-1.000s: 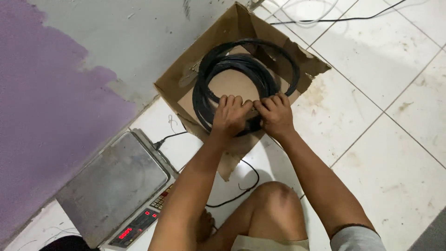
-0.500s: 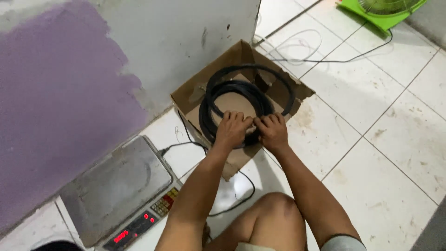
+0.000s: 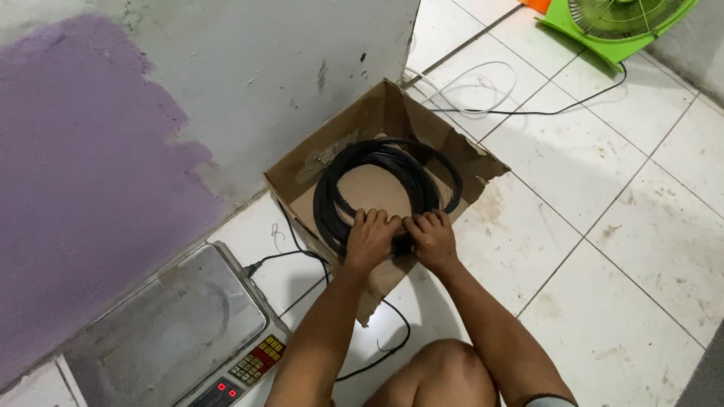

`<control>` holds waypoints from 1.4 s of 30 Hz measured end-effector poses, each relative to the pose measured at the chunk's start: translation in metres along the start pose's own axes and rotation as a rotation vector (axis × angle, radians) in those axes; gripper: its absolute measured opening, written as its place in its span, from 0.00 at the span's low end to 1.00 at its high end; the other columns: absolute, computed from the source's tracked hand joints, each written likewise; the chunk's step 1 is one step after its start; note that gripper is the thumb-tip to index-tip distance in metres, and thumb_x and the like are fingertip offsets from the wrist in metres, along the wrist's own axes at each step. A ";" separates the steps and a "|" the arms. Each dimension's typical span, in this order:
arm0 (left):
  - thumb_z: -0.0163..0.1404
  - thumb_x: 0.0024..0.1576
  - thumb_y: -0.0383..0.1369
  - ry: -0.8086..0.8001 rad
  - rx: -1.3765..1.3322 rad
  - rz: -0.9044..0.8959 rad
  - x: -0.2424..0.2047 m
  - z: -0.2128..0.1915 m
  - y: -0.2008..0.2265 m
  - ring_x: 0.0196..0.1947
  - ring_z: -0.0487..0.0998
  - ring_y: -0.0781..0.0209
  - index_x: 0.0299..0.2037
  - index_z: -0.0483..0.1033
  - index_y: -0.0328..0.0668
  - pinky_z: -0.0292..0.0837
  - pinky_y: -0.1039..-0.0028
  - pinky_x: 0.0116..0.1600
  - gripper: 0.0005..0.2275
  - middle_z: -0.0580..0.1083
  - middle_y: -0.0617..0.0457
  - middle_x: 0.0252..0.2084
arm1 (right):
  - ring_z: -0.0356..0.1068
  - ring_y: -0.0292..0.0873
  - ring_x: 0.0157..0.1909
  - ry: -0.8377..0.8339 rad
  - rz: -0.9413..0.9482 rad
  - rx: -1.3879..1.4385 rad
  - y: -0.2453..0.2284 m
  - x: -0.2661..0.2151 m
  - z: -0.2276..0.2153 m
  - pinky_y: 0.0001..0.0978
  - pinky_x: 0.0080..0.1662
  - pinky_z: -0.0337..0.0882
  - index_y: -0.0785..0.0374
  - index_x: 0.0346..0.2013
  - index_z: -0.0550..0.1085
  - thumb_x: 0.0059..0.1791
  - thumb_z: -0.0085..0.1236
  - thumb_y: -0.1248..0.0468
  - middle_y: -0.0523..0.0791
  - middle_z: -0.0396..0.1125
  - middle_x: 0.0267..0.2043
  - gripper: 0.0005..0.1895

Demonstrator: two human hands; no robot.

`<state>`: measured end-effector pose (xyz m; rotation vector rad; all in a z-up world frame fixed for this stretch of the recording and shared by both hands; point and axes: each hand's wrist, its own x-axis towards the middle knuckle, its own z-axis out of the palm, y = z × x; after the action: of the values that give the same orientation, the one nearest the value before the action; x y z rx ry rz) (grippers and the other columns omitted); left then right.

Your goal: The person is weighing individual coils of black cable on a digital scale and then packing them into a cardboard box.

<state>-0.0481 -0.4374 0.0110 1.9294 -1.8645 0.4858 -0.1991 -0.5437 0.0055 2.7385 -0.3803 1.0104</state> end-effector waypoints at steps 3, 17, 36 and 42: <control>0.45 0.55 0.30 -0.052 -0.050 -0.022 -0.006 0.012 -0.007 0.28 0.69 0.54 0.37 0.73 0.48 0.60 0.60 0.44 0.05 0.70 0.49 0.28 | 0.70 0.48 0.39 -0.066 0.021 0.049 0.001 -0.012 0.022 0.48 0.51 0.64 0.55 0.41 0.75 0.44 0.49 0.63 0.45 0.67 0.34 0.12; 0.43 0.54 0.29 0.044 -0.030 -0.003 -0.042 0.026 -0.017 0.26 0.69 0.56 0.33 0.71 0.49 0.65 0.63 0.43 0.04 0.67 0.52 0.25 | 0.70 0.49 0.35 -0.215 -0.075 0.126 -0.017 -0.025 0.036 0.46 0.44 0.65 0.55 0.42 0.74 0.48 0.40 0.62 0.46 0.68 0.34 0.15; 0.48 0.51 0.23 -0.228 -0.250 -0.051 -0.081 0.035 -0.017 0.30 0.66 0.50 0.31 0.70 0.45 0.61 0.59 0.49 0.04 0.67 0.51 0.28 | 0.64 0.50 0.36 -0.323 -0.106 0.386 -0.034 -0.038 0.039 0.41 0.37 0.61 0.64 0.48 0.71 0.40 0.54 0.65 0.48 0.66 0.36 0.21; 0.41 0.51 0.25 -0.434 -0.219 -0.066 -0.088 0.040 -0.018 0.34 0.68 0.44 0.43 0.72 0.43 0.59 0.55 0.50 0.11 0.70 0.45 0.33 | 0.63 0.51 0.34 -0.293 -0.124 0.389 -0.036 -0.041 0.042 0.42 0.35 0.63 0.68 0.47 0.71 0.40 0.53 0.64 0.49 0.64 0.34 0.22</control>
<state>-0.0352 -0.3823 -0.0695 2.0515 -1.9961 -0.1704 -0.1927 -0.5142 -0.0567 3.2238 -0.0538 0.7130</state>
